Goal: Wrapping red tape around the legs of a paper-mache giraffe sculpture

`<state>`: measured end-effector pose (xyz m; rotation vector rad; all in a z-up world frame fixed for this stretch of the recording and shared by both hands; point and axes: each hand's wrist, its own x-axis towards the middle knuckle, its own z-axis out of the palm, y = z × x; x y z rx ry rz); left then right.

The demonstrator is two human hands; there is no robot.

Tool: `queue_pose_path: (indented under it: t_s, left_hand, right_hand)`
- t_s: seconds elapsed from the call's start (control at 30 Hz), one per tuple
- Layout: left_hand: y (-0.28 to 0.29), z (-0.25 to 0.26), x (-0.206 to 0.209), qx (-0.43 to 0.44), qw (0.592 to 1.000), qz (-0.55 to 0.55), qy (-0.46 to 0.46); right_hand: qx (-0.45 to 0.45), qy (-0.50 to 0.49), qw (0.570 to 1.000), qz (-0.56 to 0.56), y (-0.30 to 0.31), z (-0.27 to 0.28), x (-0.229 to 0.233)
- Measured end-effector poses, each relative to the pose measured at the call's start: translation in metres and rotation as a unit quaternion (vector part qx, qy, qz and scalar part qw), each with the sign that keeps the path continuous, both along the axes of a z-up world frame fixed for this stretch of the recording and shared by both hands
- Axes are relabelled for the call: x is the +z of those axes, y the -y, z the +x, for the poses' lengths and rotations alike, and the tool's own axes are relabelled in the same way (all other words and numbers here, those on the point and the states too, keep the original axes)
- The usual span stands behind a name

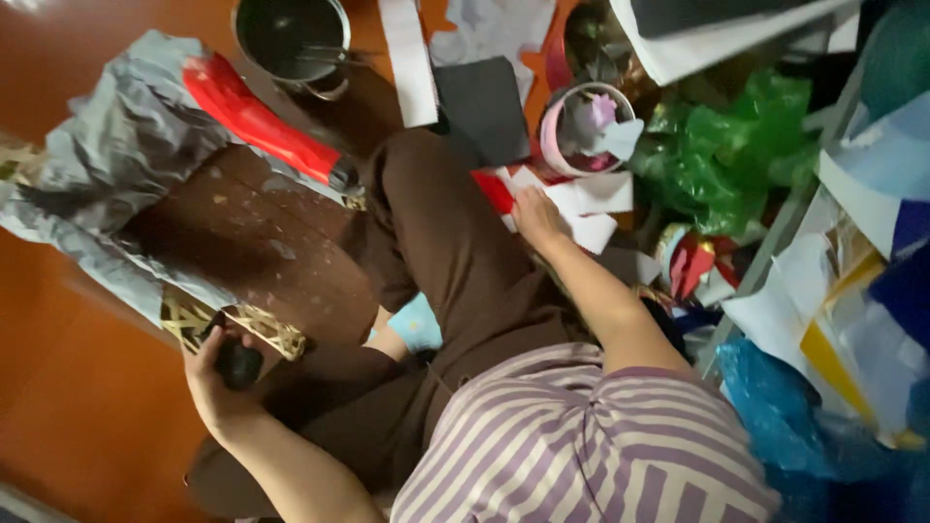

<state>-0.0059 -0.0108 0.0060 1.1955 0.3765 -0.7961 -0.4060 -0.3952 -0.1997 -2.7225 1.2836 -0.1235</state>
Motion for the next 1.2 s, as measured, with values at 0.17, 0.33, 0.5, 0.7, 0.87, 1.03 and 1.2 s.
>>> queue_pose_path:
  t_s: [0.17, 0.33, 0.5, 0.7, 0.87, 1.03, 1.2]
  left_hand:
    - [0.004, -0.017, 0.013, 0.012, 1.000, -0.008, -0.014]
    - [-0.008, -0.002, -0.022, -0.057, 0.996, -0.050, 0.049]
    - [-0.002, -0.011, -0.005, 0.005, 0.998, -0.042, 0.035]
    - [-0.009, 0.005, -0.037, -0.010, 0.993, -0.030, 0.116]
    - [0.004, -0.005, 0.012, -0.005, 0.992, -0.008, 0.123]
    - [0.000, 0.001, 0.006, -0.008, 0.995, -0.015, 0.097]
    - [-0.001, 0.007, 0.005, -0.032, 0.994, -0.043, 0.094]
  right_hand:
    - [-0.028, 0.104, 0.991, -0.082, -0.008, 0.021, 0.036]
    - [0.025, 0.212, 0.970, -0.119, -0.024, 0.055, 0.087]
    - [0.214, 0.355, 0.910, -0.028, -0.077, 0.109, 0.176]
    - [0.264, 0.287, 0.914, 0.111, -0.053, 0.178, 0.293]
    - [0.229, 0.406, 0.800, 0.378, 0.010, 0.252, 0.367]
    - [0.240, 0.495, 0.786, 0.282, 0.103, 0.403, 0.224]
    - [0.139, 0.391, 0.891, 0.182, 0.148, 0.485, 0.052]
